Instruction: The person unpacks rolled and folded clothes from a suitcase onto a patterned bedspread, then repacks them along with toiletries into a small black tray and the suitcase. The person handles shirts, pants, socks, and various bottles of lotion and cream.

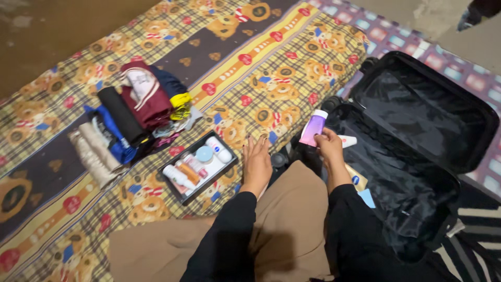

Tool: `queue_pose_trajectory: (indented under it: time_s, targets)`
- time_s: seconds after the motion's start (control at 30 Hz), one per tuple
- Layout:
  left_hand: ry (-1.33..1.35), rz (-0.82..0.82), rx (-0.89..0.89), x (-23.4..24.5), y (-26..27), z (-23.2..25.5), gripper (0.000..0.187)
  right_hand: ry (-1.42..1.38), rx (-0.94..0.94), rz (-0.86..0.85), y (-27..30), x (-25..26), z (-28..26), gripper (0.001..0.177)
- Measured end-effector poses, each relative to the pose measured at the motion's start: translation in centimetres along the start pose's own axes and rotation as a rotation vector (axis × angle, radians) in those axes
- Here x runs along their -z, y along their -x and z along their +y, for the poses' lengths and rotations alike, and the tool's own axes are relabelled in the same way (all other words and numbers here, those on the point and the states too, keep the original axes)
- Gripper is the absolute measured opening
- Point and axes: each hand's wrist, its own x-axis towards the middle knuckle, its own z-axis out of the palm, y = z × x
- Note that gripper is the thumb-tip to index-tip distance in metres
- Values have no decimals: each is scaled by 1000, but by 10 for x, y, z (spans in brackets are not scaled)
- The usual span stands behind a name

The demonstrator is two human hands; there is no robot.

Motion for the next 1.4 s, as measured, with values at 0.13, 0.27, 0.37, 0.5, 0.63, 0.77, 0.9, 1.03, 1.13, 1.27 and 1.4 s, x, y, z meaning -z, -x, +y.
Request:
queue_pose_trajectory:
  time_s: [0.13, 0.27, 0.37, 0.5, 0.63, 0.77, 0.9, 1.03, 1.13, 1.27, 1.4]
  targets:
    - [-18, 59, 48, 42, 15, -24, 49, 68, 40, -178, 16, -50, -22, 45]
    - [-74, 139, 89, 82, 36, -59, 48, 168, 108, -432, 30, -104, -21, 44]
    - [-136, 235, 106, 106, 53, -87, 45, 297, 196, -496, 48, -144, -9, 40]
    - [-163, 267, 181, 127, 75, -114, 46, 393, 331, -593, 78, -196, -7, 40]
    - [-142, 280, 250, 141, 96, -130, 49, 417, 208, -629, 118, -226, -18, 37]
    - [-170, 275, 311, 153, 105, -142, 49, 541, 745, -673, 138, -239, -35, 31]
    - [-158, 300, 307, 156, 111, -146, 49, 517, 802, -812, 145, -249, -40, 27]
    - [-136, 298, 288, 156, 113, -145, 43, 598, 930, -883, 149, -255, -35, 27]
    - [-97, 299, 290, 155, 113, -141, 34, 678, 970, -922, 147, -251, -31, 31]
    - [-43, 288, 302, 156, 115, -134, 24, 705, 972, -961, 142, -246, -29, 35]
    - [-71, 252, 299, 154, 115, -130, 22, 710, 1049, -883, 143, -242, -27, 37]
